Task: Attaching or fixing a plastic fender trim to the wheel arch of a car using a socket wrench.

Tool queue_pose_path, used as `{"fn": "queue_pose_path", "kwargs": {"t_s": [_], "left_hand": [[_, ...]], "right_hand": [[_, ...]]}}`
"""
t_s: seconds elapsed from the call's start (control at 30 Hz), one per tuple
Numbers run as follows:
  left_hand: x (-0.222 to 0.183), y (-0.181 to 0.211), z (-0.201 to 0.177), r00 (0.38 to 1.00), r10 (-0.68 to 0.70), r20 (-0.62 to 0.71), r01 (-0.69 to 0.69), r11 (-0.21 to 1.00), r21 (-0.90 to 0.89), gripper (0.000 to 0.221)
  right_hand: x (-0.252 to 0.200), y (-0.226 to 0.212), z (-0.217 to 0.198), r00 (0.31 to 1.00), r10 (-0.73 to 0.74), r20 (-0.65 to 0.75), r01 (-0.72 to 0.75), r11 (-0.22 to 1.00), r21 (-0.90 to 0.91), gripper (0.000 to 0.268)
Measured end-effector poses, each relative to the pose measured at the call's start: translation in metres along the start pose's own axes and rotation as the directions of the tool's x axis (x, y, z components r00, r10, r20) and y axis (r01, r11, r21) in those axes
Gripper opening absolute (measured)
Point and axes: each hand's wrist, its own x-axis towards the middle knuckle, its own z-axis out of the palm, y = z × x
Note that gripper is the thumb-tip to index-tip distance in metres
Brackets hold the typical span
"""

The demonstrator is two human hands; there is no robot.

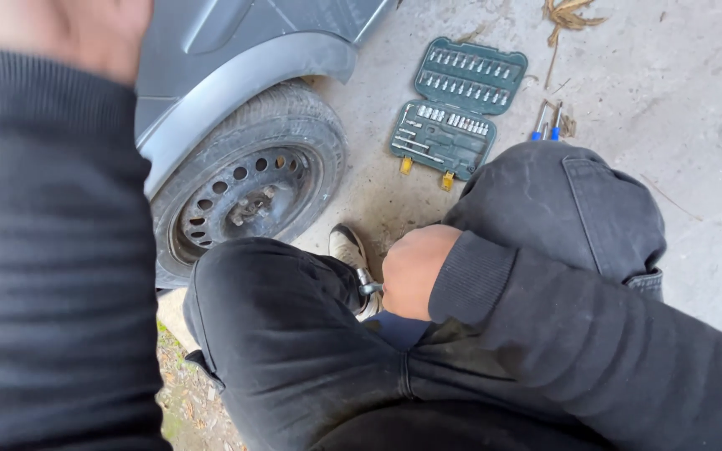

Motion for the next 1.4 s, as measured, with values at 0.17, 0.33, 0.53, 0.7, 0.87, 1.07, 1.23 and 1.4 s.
{"fn": "queue_pose_path", "kwargs": {"t_s": [0.17,0.33,0.53,0.7,0.87,1.07,1.23,1.4], "left_hand": [[-0.082,0.084,0.051,0.993,0.116,-0.035,-0.079,0.842,0.534,0.023],[-0.168,0.090,0.080,0.989,0.142,0.041,-0.116,0.574,0.811,0.031],[-0.208,0.064,0.135,0.899,-0.100,0.426,-0.236,0.709,0.664,0.057],[-0.181,0.045,0.187,0.776,-0.331,0.538,-0.087,0.788,0.610,0.060],[-0.128,-0.028,0.236,0.918,-0.379,0.115,0.351,0.914,0.206,0.077],[-0.068,-0.133,0.304,0.880,-0.448,-0.156,0.439,0.894,-0.087,0.078],[-0.044,-0.162,0.340,0.889,-0.448,-0.092,0.446,0.894,-0.036,0.066],[-0.026,-0.154,0.328,0.895,-0.440,-0.075,0.445,0.889,0.103,0.058]], "right_hand": [[-0.002,0.000,-0.004,0.999,-0.051,0.016,0.052,0.999,-0.009,0.025],[-0.001,0.000,-0.006,0.997,-0.027,0.068,0.031,0.998,-0.063,0.025],[0.002,0.001,0.001,0.995,0.060,0.084,-0.057,0.998,-0.030,0.024],[0.008,0.000,0.000,0.982,0.159,0.104,-0.159,0.987,-0.014,0.029],[0.010,0.006,0.001,0.982,0.014,0.188,-0.001,0.998,-0.068,0.023],[0.020,0.003,-0.006,0.943,0.276,0.186,-0.280,0.960,-0.002,0.034],[0.023,0.014,0.006,0.927,0.303,0.220,-0.317,0.948,0.027,0.030],[0.030,0.029,0.002,0.884,0.381,0.271,-0.403,0.915,0.028,0.028]]}}
